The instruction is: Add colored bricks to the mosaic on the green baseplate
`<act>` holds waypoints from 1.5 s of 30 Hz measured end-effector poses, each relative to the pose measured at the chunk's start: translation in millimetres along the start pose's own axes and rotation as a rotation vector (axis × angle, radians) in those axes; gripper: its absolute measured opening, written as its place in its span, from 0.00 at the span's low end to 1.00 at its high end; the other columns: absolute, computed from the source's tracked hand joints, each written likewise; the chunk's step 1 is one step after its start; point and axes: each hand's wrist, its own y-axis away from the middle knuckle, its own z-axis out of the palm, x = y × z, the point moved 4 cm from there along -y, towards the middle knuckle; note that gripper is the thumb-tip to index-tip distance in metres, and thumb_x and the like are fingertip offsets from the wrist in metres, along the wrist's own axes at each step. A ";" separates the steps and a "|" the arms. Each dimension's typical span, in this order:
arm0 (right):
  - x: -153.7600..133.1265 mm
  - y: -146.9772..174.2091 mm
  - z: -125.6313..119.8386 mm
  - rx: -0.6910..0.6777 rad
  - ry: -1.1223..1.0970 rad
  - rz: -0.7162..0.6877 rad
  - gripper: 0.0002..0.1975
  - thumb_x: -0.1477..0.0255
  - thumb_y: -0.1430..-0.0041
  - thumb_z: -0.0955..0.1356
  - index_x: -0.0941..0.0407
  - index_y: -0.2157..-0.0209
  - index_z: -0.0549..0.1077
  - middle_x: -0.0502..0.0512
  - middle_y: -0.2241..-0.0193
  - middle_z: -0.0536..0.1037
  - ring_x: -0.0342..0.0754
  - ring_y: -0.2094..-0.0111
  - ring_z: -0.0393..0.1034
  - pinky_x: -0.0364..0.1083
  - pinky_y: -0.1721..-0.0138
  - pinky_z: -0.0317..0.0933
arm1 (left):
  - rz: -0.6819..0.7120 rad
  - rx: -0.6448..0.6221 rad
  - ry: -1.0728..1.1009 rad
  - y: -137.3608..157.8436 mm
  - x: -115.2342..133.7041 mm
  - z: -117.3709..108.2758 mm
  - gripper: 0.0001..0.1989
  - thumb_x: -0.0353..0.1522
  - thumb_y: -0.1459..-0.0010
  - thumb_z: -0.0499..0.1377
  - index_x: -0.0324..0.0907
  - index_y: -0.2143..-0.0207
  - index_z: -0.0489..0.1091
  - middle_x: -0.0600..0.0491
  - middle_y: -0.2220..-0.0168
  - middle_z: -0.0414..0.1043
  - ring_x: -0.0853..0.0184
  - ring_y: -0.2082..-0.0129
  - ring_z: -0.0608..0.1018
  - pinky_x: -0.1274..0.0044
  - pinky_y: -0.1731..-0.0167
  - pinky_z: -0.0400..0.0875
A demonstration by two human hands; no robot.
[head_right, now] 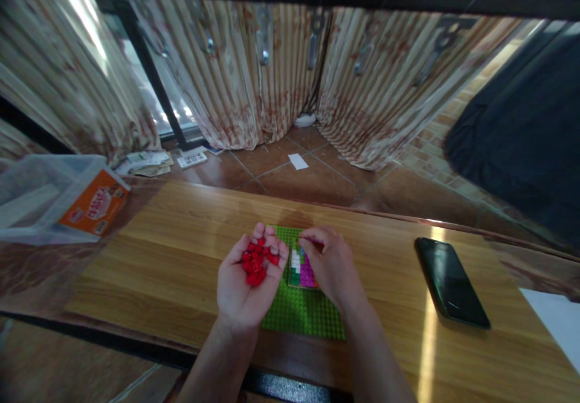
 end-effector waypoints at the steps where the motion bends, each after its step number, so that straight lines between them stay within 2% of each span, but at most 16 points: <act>1: 1.1 0.3 0.5 -0.007 -0.016 0.005 0.09 0.66 0.43 0.66 0.54 0.68 0.77 0.54 0.66 0.79 0.48 0.64 0.73 0.50 0.59 0.66 | -0.004 -0.009 -0.006 0.5 0.0 0.5 0.13 0.31 0.39 0.50 0.36 0.69 0.74 0.49 0.68 0.76 0.72 0.70 0.76 0.75 0.60 0.71; 4: 3.0 2.3 -1.4 0.001 -0.055 0.004 0.10 0.65 0.43 0.67 0.55 0.65 0.77 0.56 0.63 0.78 0.49 0.62 0.74 0.51 0.57 0.66 | -0.023 -0.026 -0.027 1.3 -0.6 1.2 0.14 0.32 0.39 0.50 0.37 0.66 0.75 0.48 0.65 0.76 0.70 0.68 0.77 0.73 0.59 0.71; 6: -1.7 5.0 -9.3 0.090 -0.029 -0.035 0.11 0.64 0.44 0.68 0.54 0.62 0.76 0.57 0.60 0.77 0.50 0.59 0.73 0.53 0.54 0.66 | -0.037 -0.027 -0.043 1.1 -1.9 1.4 0.15 0.33 0.39 0.50 0.37 0.65 0.75 0.47 0.65 0.77 0.70 0.68 0.77 0.73 0.58 0.71; 9: -24.9 14.5 -27.4 0.309 0.044 -0.136 0.09 0.65 0.44 0.68 0.53 0.63 0.77 0.56 0.60 0.77 0.51 0.57 0.72 0.55 0.53 0.65 | -0.046 0.000 -0.065 0.8 -4.3 1.8 0.16 0.35 0.39 0.50 0.36 0.65 0.75 0.46 0.64 0.77 0.69 0.67 0.77 0.73 0.56 0.71; 11: -48.5 23.3 -33.1 0.349 0.043 -0.197 0.07 0.66 0.42 0.67 0.51 0.65 0.77 0.54 0.63 0.77 0.50 0.60 0.72 0.52 0.56 0.67 | -0.043 0.029 -0.075 1.1 -5.3 2.2 0.16 0.35 0.39 0.50 0.36 0.65 0.75 0.46 0.64 0.77 0.69 0.65 0.78 0.74 0.55 0.71; 12: -60.7 27.7 -32.6 0.325 0.027 -0.218 0.06 0.67 0.42 0.67 0.51 0.66 0.77 0.53 0.64 0.77 0.49 0.61 0.72 0.51 0.58 0.67 | -0.039 0.043 -0.079 1.5 -5.4 2.4 0.17 0.36 0.39 0.50 0.36 0.65 0.75 0.46 0.64 0.77 0.68 0.65 0.78 0.74 0.55 0.71; 15: -92.1 39.2 -18.2 0.118 0.002 -0.280 0.06 0.70 0.44 0.69 0.49 0.64 0.77 0.52 0.63 0.77 0.48 0.60 0.72 0.49 0.58 0.68 | -0.054 0.068 -0.089 3.0 -4.7 2.6 0.18 0.35 0.37 0.48 0.36 0.65 0.75 0.47 0.63 0.77 0.69 0.63 0.78 0.77 0.55 0.70; 18: -104.1 45.9 0.5 -0.067 -0.010 -0.270 0.08 0.72 0.45 0.70 0.49 0.63 0.78 0.52 0.62 0.77 0.48 0.59 0.72 0.49 0.58 0.69 | -0.086 0.064 -0.087 4.2 -3.3 2.7 0.18 0.35 0.36 0.46 0.36 0.64 0.75 0.48 0.63 0.76 0.70 0.62 0.78 0.80 0.55 0.70; 20: -103.2 46.7 8.5 -0.129 -0.033 -0.252 0.08 0.73 0.45 0.69 0.50 0.62 0.78 0.52 0.62 0.76 0.47 0.60 0.72 0.48 0.59 0.69 | -0.088 0.062 -0.083 4.5 -2.3 2.9 0.18 0.34 0.36 0.46 0.37 0.63 0.74 0.49 0.62 0.76 0.71 0.62 0.78 0.80 0.55 0.69; 22: -98.9 45.1 11.4 -0.131 -0.047 -0.246 0.08 0.74 0.44 0.69 0.50 0.62 0.78 0.53 0.62 0.76 0.46 0.60 0.72 0.47 0.59 0.69 | -0.090 0.067 -0.071 4.7 -2.2 3.3 0.17 0.33 0.37 0.47 0.37 0.62 0.74 0.49 0.63 0.76 0.71 0.62 0.77 0.80 0.55 0.69; 28: -82.3 37.0 4.4 0.070 0.008 -0.233 0.08 0.75 0.42 0.67 0.50 0.63 0.77 0.53 0.61 0.76 0.47 0.59 0.73 0.48 0.57 0.69 | -0.085 0.049 -0.070 4.7 -5.4 4.0 0.15 0.31 0.37 0.48 0.37 0.62 0.74 0.48 0.62 0.76 0.70 0.60 0.77 0.79 0.55 0.70; 36: -69.0 34.3 1.1 0.187 -0.080 -0.138 0.05 0.73 0.42 0.67 0.51 0.66 0.76 0.51 0.65 0.77 0.45 0.64 0.72 0.46 0.64 0.68 | -0.059 0.027 -0.091 3.3 -6.7 3.8 0.15 0.31 0.38 0.49 0.36 0.60 0.74 0.46 0.54 0.75 0.66 0.51 0.75 0.77 0.51 0.69; 41: -64.1 34.7 -0.3 0.195 -0.131 -0.099 0.06 0.72 0.41 0.66 0.51 0.65 0.76 0.49 0.67 0.77 0.44 0.66 0.72 0.46 0.62 0.67 | -0.066 0.022 -0.100 4.7 -8.3 5.4 0.17 0.32 0.38 0.47 0.36 0.58 0.73 0.45 0.51 0.74 0.63 0.48 0.73 0.75 0.51 0.69; 45: -69.0 35.0 -0.3 0.124 -0.127 -0.125 0.06 0.73 0.41 0.66 0.51 0.63 0.75 0.49 0.64 0.78 0.44 0.63 0.73 0.45 0.60 0.67 | -0.061 -0.005 -0.119 5.2 -8.2 5.5 0.17 0.33 0.38 0.47 0.37 0.57 0.73 0.46 0.50 0.73 0.63 0.46 0.72 0.74 0.49 0.68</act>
